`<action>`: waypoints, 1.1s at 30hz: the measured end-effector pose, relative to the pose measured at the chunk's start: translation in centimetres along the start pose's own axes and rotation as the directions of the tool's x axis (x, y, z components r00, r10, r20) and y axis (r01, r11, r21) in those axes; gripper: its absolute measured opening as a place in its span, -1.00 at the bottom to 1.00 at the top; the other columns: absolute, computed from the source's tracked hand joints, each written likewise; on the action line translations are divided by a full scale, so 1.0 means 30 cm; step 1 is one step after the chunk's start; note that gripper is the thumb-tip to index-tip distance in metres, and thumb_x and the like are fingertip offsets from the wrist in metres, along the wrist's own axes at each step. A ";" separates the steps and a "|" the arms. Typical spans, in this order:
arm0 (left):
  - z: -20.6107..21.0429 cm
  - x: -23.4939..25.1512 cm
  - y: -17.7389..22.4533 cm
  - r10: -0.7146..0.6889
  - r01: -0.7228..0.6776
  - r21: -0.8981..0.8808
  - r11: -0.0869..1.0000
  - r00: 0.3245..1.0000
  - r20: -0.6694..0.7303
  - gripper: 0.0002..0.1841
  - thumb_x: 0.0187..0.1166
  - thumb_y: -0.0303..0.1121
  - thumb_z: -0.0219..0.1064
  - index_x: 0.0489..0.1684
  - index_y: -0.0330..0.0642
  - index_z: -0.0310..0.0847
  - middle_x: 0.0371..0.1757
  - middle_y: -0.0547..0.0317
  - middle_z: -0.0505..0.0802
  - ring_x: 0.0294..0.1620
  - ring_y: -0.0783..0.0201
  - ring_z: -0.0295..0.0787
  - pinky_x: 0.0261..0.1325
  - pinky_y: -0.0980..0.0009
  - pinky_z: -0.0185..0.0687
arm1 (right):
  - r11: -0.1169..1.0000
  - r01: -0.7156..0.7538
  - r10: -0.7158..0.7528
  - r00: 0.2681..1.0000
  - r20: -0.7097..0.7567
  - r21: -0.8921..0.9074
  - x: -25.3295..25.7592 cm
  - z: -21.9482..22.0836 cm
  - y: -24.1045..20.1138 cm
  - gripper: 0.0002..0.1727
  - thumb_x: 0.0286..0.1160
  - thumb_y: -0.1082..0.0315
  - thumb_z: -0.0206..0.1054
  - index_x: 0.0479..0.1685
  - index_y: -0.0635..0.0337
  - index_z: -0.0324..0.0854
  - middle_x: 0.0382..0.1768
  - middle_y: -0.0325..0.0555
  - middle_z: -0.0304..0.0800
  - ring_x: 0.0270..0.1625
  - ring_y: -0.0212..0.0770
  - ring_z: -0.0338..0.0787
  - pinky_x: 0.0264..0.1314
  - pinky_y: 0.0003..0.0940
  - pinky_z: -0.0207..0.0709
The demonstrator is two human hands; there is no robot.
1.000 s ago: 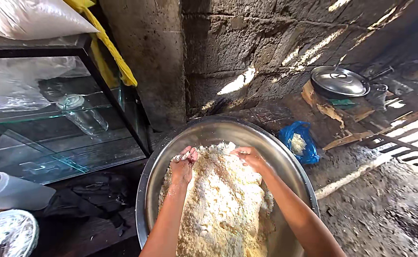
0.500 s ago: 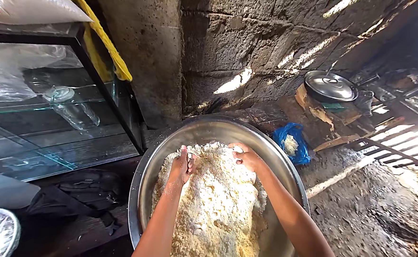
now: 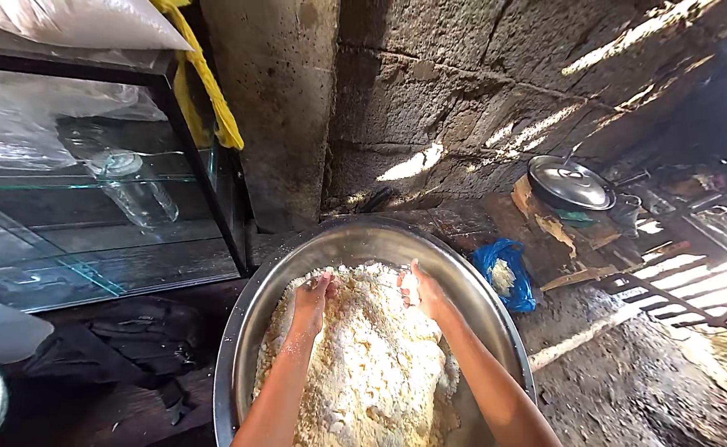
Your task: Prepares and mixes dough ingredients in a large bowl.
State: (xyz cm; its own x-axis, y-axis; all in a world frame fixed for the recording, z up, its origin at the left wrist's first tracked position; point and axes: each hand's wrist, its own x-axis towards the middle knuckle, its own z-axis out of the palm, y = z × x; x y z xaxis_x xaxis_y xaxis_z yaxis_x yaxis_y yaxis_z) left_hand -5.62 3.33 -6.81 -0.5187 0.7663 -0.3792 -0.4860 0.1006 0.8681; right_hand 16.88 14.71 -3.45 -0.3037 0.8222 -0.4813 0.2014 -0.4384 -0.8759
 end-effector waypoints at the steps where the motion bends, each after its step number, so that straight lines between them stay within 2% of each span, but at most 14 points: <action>1: -0.001 0.000 0.003 0.003 -0.003 0.028 1.000 1.000 0.005 -0.75 0.79 -0.43 0.17 0.16 -0.49 0.57 0.07 -0.12 0.80 -0.03 0.24 0.78 0.11 0.35 0.70 | 1.000 0.010 -0.010 0.998 0.068 0.007 -0.001 -0.008 -0.003 -0.37 0.92 -0.08 -0.32 -0.04 0.15 0.61 -0.36 -0.18 0.72 -0.52 -0.28 0.63 -0.48 -0.39 0.54; 4: -0.016 0.007 -0.012 0.059 -0.063 0.078 0.995 0.997 0.049 -0.75 0.65 -0.69 0.18 0.23 -0.50 0.55 0.14 -0.14 0.76 0.00 0.24 0.76 0.12 0.36 0.70 | 0.986 0.100 -0.064 0.966 0.249 -0.134 -0.013 -0.035 -0.008 -0.61 0.82 0.42 -0.09 0.26 0.15 0.68 0.18 -0.19 0.79 -0.08 -0.34 0.74 -0.07 -0.38 0.60; 5: -0.019 0.012 -0.017 0.071 -0.075 0.071 0.995 0.996 0.054 -0.70 0.59 -0.74 0.21 0.26 -0.51 0.51 0.13 -0.14 0.78 -0.01 0.24 0.79 0.12 0.37 0.73 | 0.971 0.141 -0.085 0.957 0.277 -0.192 -0.018 -0.037 -0.012 -0.62 0.76 0.49 -0.03 0.29 0.16 0.68 0.24 -0.19 0.77 -0.05 -0.36 0.74 -0.04 -0.40 0.61; 10: -0.011 -0.001 -0.010 0.036 -0.033 -0.108 0.994 0.999 0.023 -0.71 0.61 -0.72 0.24 0.26 -0.51 0.45 -0.08 -0.13 0.89 -0.17 0.20 0.92 0.00 0.37 0.84 | 0.961 0.185 -0.137 0.965 0.225 -0.204 -0.035 -0.025 0.005 -0.66 0.77 0.45 0.09 0.34 0.16 0.69 -0.12 -0.22 0.75 -0.57 -0.52 0.42 -0.61 -0.62 0.24; 13: -0.006 -0.013 0.002 0.012 -0.005 -0.133 0.991 0.999 0.053 -0.79 0.69 -0.58 0.23 0.19 -0.47 0.52 -0.20 -0.05 0.89 -0.33 0.25 0.89 -0.21 0.43 0.83 | 0.965 0.150 -0.117 0.980 0.159 -0.214 -0.050 -0.021 -0.007 -0.67 0.82 0.30 0.11 0.37 0.11 0.67 -0.38 -0.27 0.67 -0.73 -0.53 0.22 -0.75 -0.62 0.05; 16: 0.000 -0.021 0.017 -0.028 0.032 -0.052 0.998 0.996 0.087 -0.81 0.74 -0.50 0.21 0.16 -0.40 0.56 -0.22 0.01 0.87 -0.37 0.31 0.84 -0.32 0.48 0.74 | 0.972 0.110 -0.100 0.993 0.060 -0.208 -0.066 -0.020 -0.026 -0.68 0.85 0.14 0.10 0.00 0.15 0.68 -0.67 -0.37 0.39 -0.80 -0.50 0.19 -0.79 -0.61 0.09; 18: 0.001 -0.024 0.018 -0.038 0.037 0.017 0.999 0.993 0.116 -0.81 0.74 -0.52 0.20 0.17 -0.39 0.57 -0.11 -0.01 0.85 -0.24 0.28 0.84 -0.20 0.43 0.77 | 0.982 0.094 -0.100 0.995 -0.027 -0.165 -0.060 -0.018 -0.028 -0.50 0.88 -0.02 0.00 -0.37 0.14 0.54 -0.79 -0.38 0.25 -0.83 -0.45 0.20 -0.77 -0.56 0.18; 19: 0.002 -0.025 0.018 -0.042 0.036 0.046 0.998 0.990 0.132 -0.80 0.74 -0.51 0.20 0.19 -0.39 0.57 -0.05 -0.02 0.83 -0.17 0.26 0.85 -0.12 0.39 0.78 | 0.986 0.100 -0.107 0.993 -0.049 -0.133 -0.054 -0.024 -0.030 -0.43 0.89 -0.07 -0.07 -0.45 0.13 0.49 -0.78 -0.35 0.30 -0.81 -0.42 0.27 -0.72 -0.52 0.29; 21: 0.006 -0.028 0.017 -0.041 0.030 0.073 0.997 0.988 0.149 -0.80 0.76 -0.46 0.20 0.18 -0.39 0.57 0.00 -0.05 0.82 -0.09 0.24 0.84 -0.03 0.35 0.78 | 0.995 0.093 -0.095 0.995 -0.033 -0.043 -0.048 -0.042 -0.041 -0.42 0.92 -0.06 -0.19 -0.28 0.16 0.56 -0.59 -0.26 0.52 -0.60 -0.33 0.52 -0.45 -0.40 0.54; 23: 0.008 -0.028 0.013 -0.027 0.020 0.048 0.999 0.988 0.153 -0.78 0.77 -0.42 0.20 0.16 -0.41 0.56 0.00 -0.07 0.83 -0.08 0.23 0.84 -0.02 0.34 0.77 | 0.991 0.105 -0.106 0.994 0.008 0.078 -0.043 -0.067 -0.041 -0.52 0.94 0.16 -0.19 0.15 0.28 0.61 -0.13 -0.06 0.77 -0.16 -0.18 0.80 -0.01 -0.23 0.72; 25: 0.005 -0.024 0.008 0.017 -0.020 0.015 1.000 0.986 0.164 -0.83 0.71 -0.52 0.25 0.10 -0.43 0.57 -0.03 -0.07 0.82 -0.13 0.22 0.84 -0.02 0.35 0.78 | 0.969 0.222 -0.228 0.973 0.047 0.106 -0.016 -0.099 -0.012 -0.63 0.81 0.50 -0.15 0.29 0.38 0.55 0.18 0.07 0.77 0.10 -0.13 0.82 0.24 -0.21 0.69; 27: -0.003 -0.023 0.011 0.050 -0.053 0.016 0.998 0.984 0.169 -0.82 0.59 -0.67 0.30 0.08 -0.45 0.60 -0.04 -0.09 0.82 -0.15 0.22 0.83 0.00 0.35 0.78 | 0.944 0.329 -0.330 0.943 0.038 0.022 0.003 -0.115 0.013 -0.62 0.65 0.67 -0.04 0.30 0.43 0.59 0.23 0.10 0.76 0.13 -0.15 0.80 0.29 -0.25 0.67; 30: -0.010 -0.028 0.017 0.052 -0.057 0.025 0.998 0.984 0.168 -0.78 0.50 -0.73 0.35 0.06 -0.43 0.61 -0.06 -0.07 0.85 -0.16 0.23 0.86 0.01 0.35 0.80 | 0.937 0.348 -0.350 0.932 -0.098 -0.034 0.011 -0.106 0.025 -0.69 0.69 0.60 0.10 0.25 0.31 0.67 0.06 -0.03 0.82 -0.10 -0.29 0.76 -0.06 -0.40 0.63; 33: -0.005 -0.032 0.019 0.048 -0.057 0.054 0.997 0.986 0.158 -0.79 0.52 -0.68 0.38 0.06 -0.40 0.61 -0.12 -0.04 0.85 -0.24 0.26 0.84 -0.07 0.37 0.80 | 0.937 0.347 -0.349 0.924 -0.156 -0.044 0.012 -0.100 0.017 -0.73 0.76 0.46 0.14 0.23 0.20 0.71 -0.29 -0.21 0.75 -0.52 -0.49 0.49 -0.53 -0.60 0.32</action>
State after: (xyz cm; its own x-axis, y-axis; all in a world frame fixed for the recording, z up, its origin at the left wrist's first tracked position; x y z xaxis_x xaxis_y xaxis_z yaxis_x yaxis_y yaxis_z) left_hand -5.52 2.54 -6.00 -0.4233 0.8610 -0.2820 -0.4174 0.0909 0.9041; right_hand 19.66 15.89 -3.96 -0.2055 0.9695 -0.1338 0.1240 -0.1098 -0.9862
